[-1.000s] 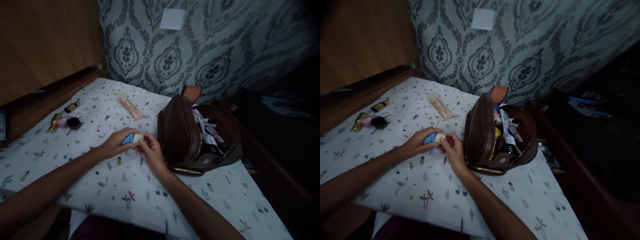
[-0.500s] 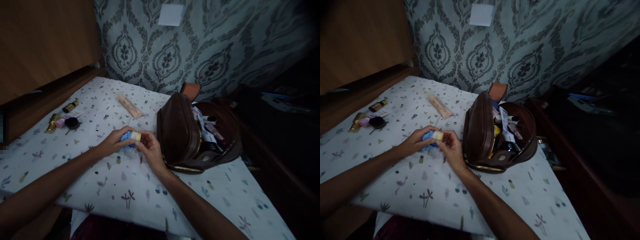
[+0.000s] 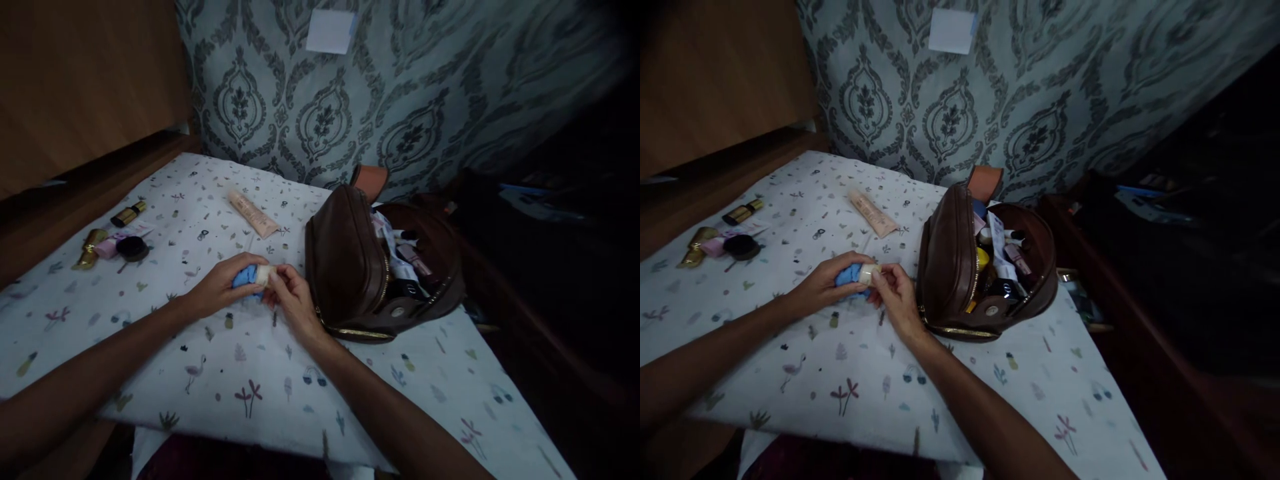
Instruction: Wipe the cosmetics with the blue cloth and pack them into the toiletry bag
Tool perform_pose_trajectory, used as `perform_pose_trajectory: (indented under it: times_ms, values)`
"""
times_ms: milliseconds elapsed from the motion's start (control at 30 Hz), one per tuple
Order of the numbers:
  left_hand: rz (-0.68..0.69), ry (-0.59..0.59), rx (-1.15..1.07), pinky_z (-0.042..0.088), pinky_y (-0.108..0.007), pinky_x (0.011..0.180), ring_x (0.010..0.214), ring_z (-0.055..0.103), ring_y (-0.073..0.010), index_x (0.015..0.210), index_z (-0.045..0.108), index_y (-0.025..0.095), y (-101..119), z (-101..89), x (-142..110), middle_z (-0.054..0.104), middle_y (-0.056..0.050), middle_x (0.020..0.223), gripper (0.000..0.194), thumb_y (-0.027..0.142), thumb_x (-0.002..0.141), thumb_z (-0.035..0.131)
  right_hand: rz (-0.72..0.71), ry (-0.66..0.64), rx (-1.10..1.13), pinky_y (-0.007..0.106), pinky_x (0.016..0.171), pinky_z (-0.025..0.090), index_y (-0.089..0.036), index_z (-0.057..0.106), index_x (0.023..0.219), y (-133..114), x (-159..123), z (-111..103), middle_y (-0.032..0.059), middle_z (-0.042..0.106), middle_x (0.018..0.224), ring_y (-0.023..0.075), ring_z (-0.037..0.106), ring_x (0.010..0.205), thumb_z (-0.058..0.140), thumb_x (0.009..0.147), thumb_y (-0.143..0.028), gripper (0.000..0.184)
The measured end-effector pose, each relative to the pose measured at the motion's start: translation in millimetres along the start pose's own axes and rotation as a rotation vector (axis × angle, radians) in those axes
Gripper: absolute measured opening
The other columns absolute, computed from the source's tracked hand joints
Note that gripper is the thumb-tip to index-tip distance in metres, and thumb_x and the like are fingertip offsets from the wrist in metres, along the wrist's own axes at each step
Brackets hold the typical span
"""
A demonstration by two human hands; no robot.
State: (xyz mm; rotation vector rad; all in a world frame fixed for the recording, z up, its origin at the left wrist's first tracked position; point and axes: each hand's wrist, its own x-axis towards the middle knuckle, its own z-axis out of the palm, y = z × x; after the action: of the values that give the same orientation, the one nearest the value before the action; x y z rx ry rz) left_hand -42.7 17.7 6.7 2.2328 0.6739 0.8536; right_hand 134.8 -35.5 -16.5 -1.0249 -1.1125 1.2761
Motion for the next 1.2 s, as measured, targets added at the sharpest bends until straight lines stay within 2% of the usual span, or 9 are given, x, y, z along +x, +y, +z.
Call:
perform_pose_trajectory:
  times_ms: [267, 367, 500, 667, 767, 900, 1000, 1067, 1200]
  values:
    - [-0.189, -0.028, -0.021, 0.053, -0.03, 0.085, 0.096, 0.066, -0.0209, 0.121, 0.058, 0.02, -4.5, 3.1, -1.0, 0.069, -0.005, 0.11, 0.044, 0.05, 0.09, 0.06, -0.039, 0.028, 0.039, 0.021, 0.049, 0.043, -0.025, 0.053, 0.099, 6.4, 2.9, 1.8, -0.0038, 0.057, 0.079, 0.0119, 0.054, 0.062, 0.08, 0.068, -0.052, 0.05]
    - [-0.236, -0.038, -0.089, 0.054, -0.029, 0.081, 0.091, 0.067, -0.022, 0.118, 0.06, 0.019, -12.5, 3.7, 0.2, 0.07, -0.005, 0.105, 0.049, 0.053, 0.084, 0.066, -0.097, 0.041, -0.008, 0.024, 0.06, 0.049, -0.024, 0.055, 0.101, 5.6, -0.3, 3.1, -0.0011, 0.06, 0.087, 0.0144, 0.058, 0.074, 0.08, 0.071, -0.049, 0.046]
    - [-0.307, -0.081, -0.215, 0.056, -0.029, 0.081, 0.094, 0.068, -0.0242, 0.119, 0.06, 0.02, -16.7, 1.9, 1.4, 0.071, -0.005, 0.106, 0.053, 0.053, 0.079, 0.07, -0.283, 0.086, -0.259, 0.026, 0.072, 0.051, -0.023, 0.06, 0.11, -0.1, -9.4, 3.0, 0.0027, 0.064, 0.102, 0.0175, 0.06, 0.091, 0.075, 0.08, -0.034, 0.035]
    - [-0.391, -0.102, -0.409, 0.055, -0.032, 0.091, 0.105, 0.066, -0.026, 0.125, 0.061, 0.024, 0.4, -3.1, 0.3, 0.069, -0.005, 0.115, 0.055, 0.047, 0.077, 0.075, -0.477, 0.048, -0.489, 0.025, 0.068, 0.051, -0.022, 0.063, 0.116, -11.9, -16.4, -1.6, 0.0049, 0.062, 0.107, 0.017, 0.059, 0.091, 0.072, 0.085, -0.023, 0.032]
    - [-0.465, -0.047, -0.575, 0.055, -0.032, 0.092, 0.106, 0.066, -0.0259, 0.128, 0.061, 0.025, 15.9, -2.1, -0.9, 0.068, -0.006, 0.12, 0.056, 0.046, 0.078, 0.075, -0.553, 0.052, -0.515, 0.024, 0.065, 0.051, -0.02, 0.063, 0.117, -22.0, -19.4, -3.5, 0.0055, 0.063, 0.105, 0.0168, 0.059, 0.09, 0.072, 0.087, -0.024, 0.032]
    - [-0.53, -0.022, -0.721, 0.057, -0.03, 0.087, 0.1, 0.068, -0.0247, 0.13, 0.06, 0.025, 29.9, 1.3, -1.0, 0.07, -0.007, 0.113, 0.061, 0.043, 0.075, 0.079, -0.612, 0.073, -0.531, 0.024, 0.067, 0.054, -0.021, 0.062, 0.117, -38.5, -30.1, -6.2, 0.0048, 0.064, 0.104, 0.0163, 0.061, 0.087, 0.073, 0.088, -0.029, 0.033]
    - [-0.486, -0.093, -0.738, 0.058, -0.028, 0.081, 0.094, 0.069, -0.0238, 0.13, 0.06, 0.024, 37.3, 1.8, 2.9, 0.07, -0.008, 0.108, 0.067, 0.044, 0.07, 0.083, -0.707, 0.058, -0.621, 0.026, 0.069, 0.055, -0.021, 0.06, 0.121, -55.3, -45.0, -12.1, 0.0046, 0.063, 0.099, 0.0167, 0.06, 0.086, 0.068, 0.093, -0.032, 0.031]
    - [-0.417, -0.164, -0.703, 0.058, -0.028, 0.077, 0.091, 0.069, -0.0237, 0.13, 0.06, 0.022, 45.5, 2.2, 8.9, 0.07, -0.008, 0.105, 0.071, 0.047, 0.069, 0.084, -0.786, 0.031, -0.697, 0.028, 0.074, 0.057, -0.021, 0.057, 0.126, -69.4, -56.6, -18.9, 0.0065, 0.063, 0.102, 0.0174, 0.061, 0.089, 0.062, 0.097, -0.034, 0.033]
    - [-0.201, -0.246, -0.453, 0.056, -0.026, 0.078, 0.093, 0.066, -0.0221, 0.131, 0.059, 0.022, 74.7, 10.5, 27.5, 0.069, -0.006, 0.108, 0.065, 0.047, 0.075, 0.08, -0.888, 0.062, -0.807, 0.028, 0.079, 0.057, -0.022, 0.055, 0.127, -102.4, -77.2, -40.1, 0.0077, 0.064, 0.109, 0.0173, 0.063, 0.094, 0.061, 0.098, -0.033, 0.032]
